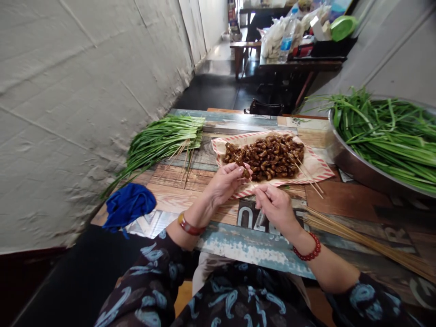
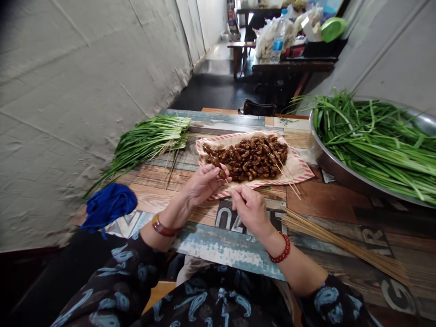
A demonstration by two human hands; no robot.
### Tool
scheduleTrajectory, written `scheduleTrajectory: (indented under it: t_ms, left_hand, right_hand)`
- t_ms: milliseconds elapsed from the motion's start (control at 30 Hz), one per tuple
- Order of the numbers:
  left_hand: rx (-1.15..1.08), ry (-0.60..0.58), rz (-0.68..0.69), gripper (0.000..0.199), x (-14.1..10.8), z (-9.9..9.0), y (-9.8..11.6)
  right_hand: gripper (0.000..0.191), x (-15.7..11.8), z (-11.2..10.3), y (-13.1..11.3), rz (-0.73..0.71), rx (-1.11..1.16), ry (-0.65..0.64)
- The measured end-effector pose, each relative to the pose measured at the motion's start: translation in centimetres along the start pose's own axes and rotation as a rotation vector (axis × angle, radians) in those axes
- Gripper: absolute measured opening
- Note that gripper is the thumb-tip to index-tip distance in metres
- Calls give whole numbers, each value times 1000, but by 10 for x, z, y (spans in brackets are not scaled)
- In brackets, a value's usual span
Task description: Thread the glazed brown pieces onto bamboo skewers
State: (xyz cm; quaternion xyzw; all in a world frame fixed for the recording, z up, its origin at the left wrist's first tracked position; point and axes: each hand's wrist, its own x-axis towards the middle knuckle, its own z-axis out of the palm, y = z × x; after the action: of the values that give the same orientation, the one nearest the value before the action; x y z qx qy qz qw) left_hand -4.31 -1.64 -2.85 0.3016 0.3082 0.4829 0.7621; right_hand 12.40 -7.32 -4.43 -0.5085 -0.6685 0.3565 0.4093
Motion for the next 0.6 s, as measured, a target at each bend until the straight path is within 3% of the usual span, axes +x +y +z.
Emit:
scheduleTrajectory:
  t_ms: [300,400,600]
  left_hand:
    - [-16,-35,-9,18,-2,2,-5]
    - [7,-42,-9,28,-1,0,-1]
    - [76,88,139,29,4,-7,12]
  right_hand:
    - [27,1,-1,0,-14,14,7]
    - [28,1,0,0,1,19,5]
    - [25,4,2,2,-10,38,-25]
